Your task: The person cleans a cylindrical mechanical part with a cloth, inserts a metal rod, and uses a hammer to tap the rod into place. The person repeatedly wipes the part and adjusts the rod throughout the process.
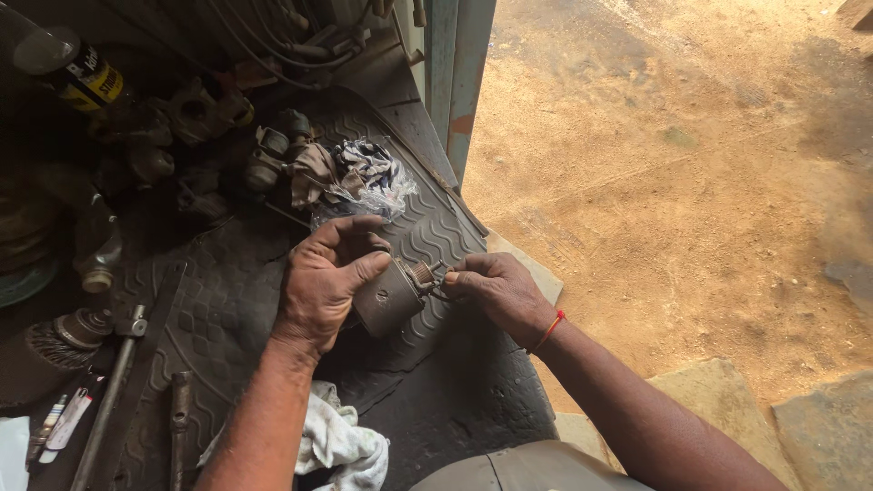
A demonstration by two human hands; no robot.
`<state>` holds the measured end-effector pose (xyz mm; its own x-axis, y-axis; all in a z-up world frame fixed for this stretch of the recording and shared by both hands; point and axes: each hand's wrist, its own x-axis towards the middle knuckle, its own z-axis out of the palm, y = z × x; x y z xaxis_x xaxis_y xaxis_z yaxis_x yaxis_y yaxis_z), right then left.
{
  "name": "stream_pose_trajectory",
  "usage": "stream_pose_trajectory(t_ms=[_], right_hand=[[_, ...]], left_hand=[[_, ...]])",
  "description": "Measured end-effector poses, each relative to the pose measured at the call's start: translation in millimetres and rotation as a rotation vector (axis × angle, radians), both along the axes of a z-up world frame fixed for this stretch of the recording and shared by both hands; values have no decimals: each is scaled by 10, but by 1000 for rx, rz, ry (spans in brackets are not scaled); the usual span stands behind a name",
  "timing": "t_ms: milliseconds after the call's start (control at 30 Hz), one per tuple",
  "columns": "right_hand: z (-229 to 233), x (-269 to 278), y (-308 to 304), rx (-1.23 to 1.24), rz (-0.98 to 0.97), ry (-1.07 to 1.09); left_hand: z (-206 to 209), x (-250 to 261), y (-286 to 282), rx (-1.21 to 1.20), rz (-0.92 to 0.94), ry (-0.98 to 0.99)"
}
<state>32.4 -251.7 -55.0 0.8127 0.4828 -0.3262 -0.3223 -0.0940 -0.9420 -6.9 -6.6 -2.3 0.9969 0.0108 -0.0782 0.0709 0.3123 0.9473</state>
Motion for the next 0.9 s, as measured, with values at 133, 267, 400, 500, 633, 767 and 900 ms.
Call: stream_pose_trajectory(t_ms=[133,267,400,500,633,767,900], right_hand=[[-53,-2,-27,6,12,-32],[-84,-15,-37,-9,13,-49],[-65,-14,-37,-38,18,-56],[-17,-32,-42,-67,25,-79],[71,-35,-34,-97,29,-93],[85,-43,-54,-204,14,-118],[39,-47,-46,-47,11,-63]], left_hand=[[134,-67,-102,406,67,-194],[322,-124,-175,747,102,-374],[425,-129,-216,789,116,-399],[393,-140,-215,801,127,-430],[300,-169,-32,878,169,-446],[258,-254,333,1110,278,-214],[257,-303,473,1576,407,-353]])
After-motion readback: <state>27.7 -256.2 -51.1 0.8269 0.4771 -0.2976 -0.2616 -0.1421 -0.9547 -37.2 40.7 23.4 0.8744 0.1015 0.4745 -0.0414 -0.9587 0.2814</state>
